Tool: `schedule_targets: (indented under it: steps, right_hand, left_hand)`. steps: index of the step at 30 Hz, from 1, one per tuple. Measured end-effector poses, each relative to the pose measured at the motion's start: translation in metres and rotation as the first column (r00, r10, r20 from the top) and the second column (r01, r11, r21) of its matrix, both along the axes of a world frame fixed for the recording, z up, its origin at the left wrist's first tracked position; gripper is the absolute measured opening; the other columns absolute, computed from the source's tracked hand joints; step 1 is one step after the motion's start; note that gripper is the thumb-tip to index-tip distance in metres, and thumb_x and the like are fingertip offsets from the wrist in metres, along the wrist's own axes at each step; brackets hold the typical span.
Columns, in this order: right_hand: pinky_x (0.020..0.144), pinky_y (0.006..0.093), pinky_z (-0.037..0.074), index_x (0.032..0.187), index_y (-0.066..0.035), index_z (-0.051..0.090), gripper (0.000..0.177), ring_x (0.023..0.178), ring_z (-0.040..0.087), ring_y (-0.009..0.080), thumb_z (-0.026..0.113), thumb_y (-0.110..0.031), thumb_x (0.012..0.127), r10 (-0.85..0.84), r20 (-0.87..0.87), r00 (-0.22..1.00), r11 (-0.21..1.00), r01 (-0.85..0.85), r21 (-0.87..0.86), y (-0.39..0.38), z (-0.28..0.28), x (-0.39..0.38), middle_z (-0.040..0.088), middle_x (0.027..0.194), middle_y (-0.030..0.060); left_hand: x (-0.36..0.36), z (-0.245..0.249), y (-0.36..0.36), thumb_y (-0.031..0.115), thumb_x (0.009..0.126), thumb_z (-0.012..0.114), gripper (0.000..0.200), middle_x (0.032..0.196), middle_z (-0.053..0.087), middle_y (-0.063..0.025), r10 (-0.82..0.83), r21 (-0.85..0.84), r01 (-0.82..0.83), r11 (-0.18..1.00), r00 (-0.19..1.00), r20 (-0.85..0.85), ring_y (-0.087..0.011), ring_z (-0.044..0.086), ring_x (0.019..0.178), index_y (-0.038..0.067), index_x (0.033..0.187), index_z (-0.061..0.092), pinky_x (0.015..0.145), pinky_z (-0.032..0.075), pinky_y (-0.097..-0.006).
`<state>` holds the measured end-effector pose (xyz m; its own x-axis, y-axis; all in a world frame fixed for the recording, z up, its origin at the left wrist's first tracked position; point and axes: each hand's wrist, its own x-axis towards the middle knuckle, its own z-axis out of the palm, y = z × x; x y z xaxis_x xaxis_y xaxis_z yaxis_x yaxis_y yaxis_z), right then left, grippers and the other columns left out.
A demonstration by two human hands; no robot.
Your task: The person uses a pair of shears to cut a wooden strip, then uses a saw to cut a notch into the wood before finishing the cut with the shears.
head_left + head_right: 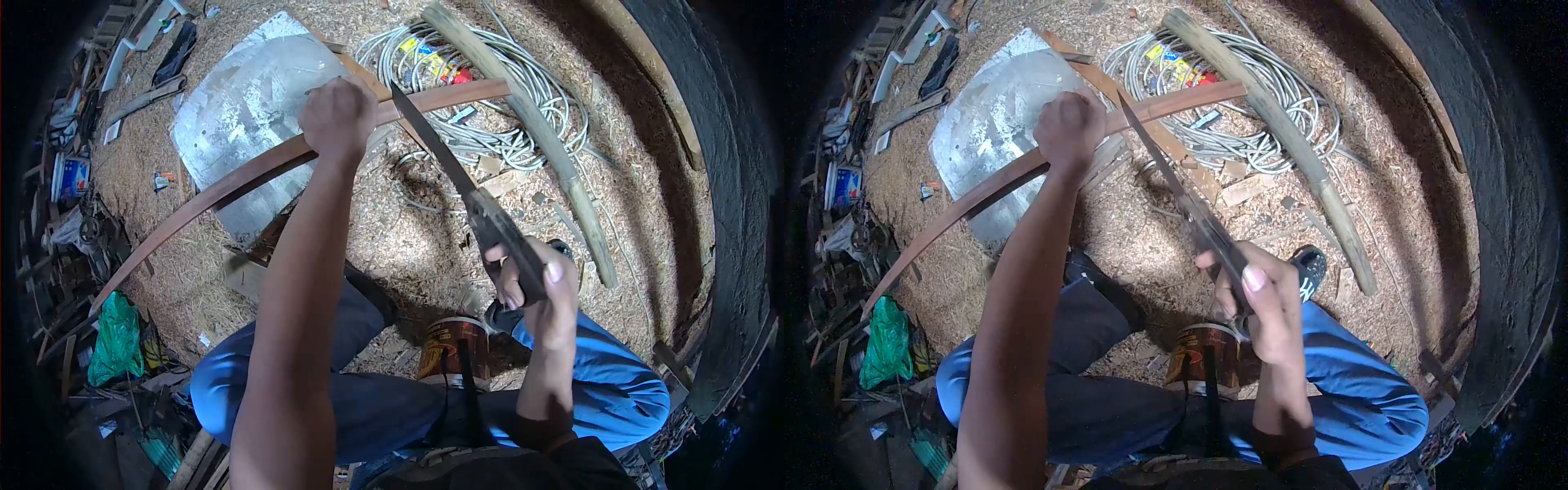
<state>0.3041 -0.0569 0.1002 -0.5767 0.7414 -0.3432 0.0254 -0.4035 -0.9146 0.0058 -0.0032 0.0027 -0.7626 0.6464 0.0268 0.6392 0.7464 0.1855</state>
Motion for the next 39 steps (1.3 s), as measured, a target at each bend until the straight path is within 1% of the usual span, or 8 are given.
schedule_targets:
  steps: [6, 10, 12, 16, 17, 22, 29, 39]
  right_hand:
    - [0.048, 0.0222, 0.036, 0.107, 0.007, 0.065, 0.032, 0.051, 0.046, 0.0044, 0.059, -0.023, 0.096, -0.013, -0.04, 0.999, 0.997, 0.015, 0.071, 0.018, 0.044, -0.029, 0.052, 0.058, -0.001]
    - [0.041, 0.0228, 0.029, 0.097, 0.006, 0.067, 0.033, 0.043, 0.039, 0.0034, 0.052, -0.023, 0.103, -0.032, 0.33, 0.944, 0.992, -0.011, 0.129, 0.041, 0.069, -0.04, 0.044, 0.051, -0.0057]
    - [0.04, 0.0241, 0.028, 0.096, 0.007, 0.067, 0.036, 0.042, 0.038, 0.0037, 0.053, -0.025, 0.102, -0.045, 0.291, 0.956, 0.998, 0.058, -0.035, 0.056, 0.079, -0.045, 0.042, 0.051, -0.0054]
    - [0.037, 0.0235, 0.027, 0.089, 0.006, 0.064, 0.04, 0.038, 0.034, 0.004, 0.051, -0.029, 0.103, 0.006, 0.394, 0.919, 0.997, -0.037, 0.072, 0.074, 0.092, -0.061, 0.039, 0.048, -0.0056]
    - [0.044, 0.0281, 0.034, 0.085, 0.005, 0.071, 0.04, 0.045, 0.046, 0.0077, 0.058, -0.031, 0.098, -0.004, 0.45, 0.893, 0.987, -0.069, 0.147, 0.076, 0.095, -0.061, 0.053, 0.053, 0.0003]
    - [0.042, 0.0288, 0.034, 0.085, 0.005, 0.069, 0.04, 0.044, 0.045, 0.0085, 0.056, -0.03, 0.099, 0.062, 0.359, 0.931, 0.972, -0.138, 0.191, 0.073, 0.089, -0.056, 0.053, 0.052, 0.0007]
    - [0.038, 0.0272, 0.033, 0.094, 0.009, 0.061, 0.039, 0.041, 0.038, 0.0093, 0.059, -0.029, 0.097, -0.053, 0.055, 0.997, 0.988, 0.06, -0.145, 0.079, 0.135, -0.054, 0.04, 0.052, -0.0013]
    - [0.04, 0.0257, 0.044, 0.103, 0.015, 0.062, 0.051, 0.043, 0.049, 0.0105, 0.057, -0.036, 0.098, 0.163, -0.137, 0.977, 0.969, -0.132, 0.21, 0.079, 0.218, -0.006, 0.049, 0.054, 0.002]
  left_hand:
    - [-0.001, 0.008, 0.002, 0.032, 0.092, 0.046, 0.043, 0.088, 0.072, -0.0214, 0.059, -0.039, -0.057, 0.998, 0.997, 0.053, -0.0373, 0.07, 0.084, 0.002, 0.081, 0.075, 0.079, 0.054, -0.0458]
    - [-0.006, -0.001, -0.013, 0.031, 0.088, 0.054, 0.039, 0.081, 0.068, -0.0223, -0.067, 0.228, 0.045, 0.973, 0.994, 0.089, -0.0386, 0.067, 0.078, 0.0, 0.071, 0.069, 0.073, 0.052, -0.0465]
    - [-0.017, -0.004, -0.021, 0.028, 0.086, 0.06, 0.034, 0.071, 0.063, -0.018, -0.375, 0.438, 0.334, 0.835, 0.927, 0.009, -0.0387, 0.063, 0.07, 0.001, 0.066, 0.064, 0.068, 0.05, -0.0474]
    - [-0.038, 0.016, -0.052, 0.035, 0.084, 0.069, 0.032, 0.099, 0.061, -0.0138, -0.693, 0.253, 0.677, 0.692, 0.72, -0.031, -0.0334, 0.057, 0.099, 0.01, 0.101, 0.062, 0.08, 0.046, -0.048]
    - [-0.04, 0.023, -0.062, 0.035, 0.084, 0.069, 0.032, 0.099, 0.061, -0.0138, -0.692, 0.253, 0.679, 0.689, 0.721, -0.049, -0.0334, 0.057, 0.099, 0.01, 0.101, 0.062, 0.08, 0.046, -0.048]
    - [-0.057, 0.05, -0.091, 0.048, 0.084, 0.068, 0.054, 0.115, 0.06, -0.0112, -0.57, -0.19, 0.575, 0.795, 0.817, 0.087, -0.0348, 0.053, 0.111, 0.016, 0.126, 0.057, 0.092, 0.045, -0.0472]
    - [-0.047, 0.06, -0.068, 0.041, 0.096, 0.057, 0.04, 0.116, 0.059, -0.0167, -0.646, 0.0, 0.652, 0.758, 0.752, 0.128, -0.0401, 0.06, 0.104, 0.012, 0.123, 0.057, 0.087, 0.05, -0.0501]
    - [-0.012, 0.112, -0.077, 0.034, 0.099, 0.056, 0.036, 0.099, 0.067, -0.0231, -0.675, 0.431, 0.538, 0.725, 0.678, 0.29, -0.0405, 0.066, 0.09, 0.006, 0.121, 0.062, 0.082, 0.052, -0.0427]
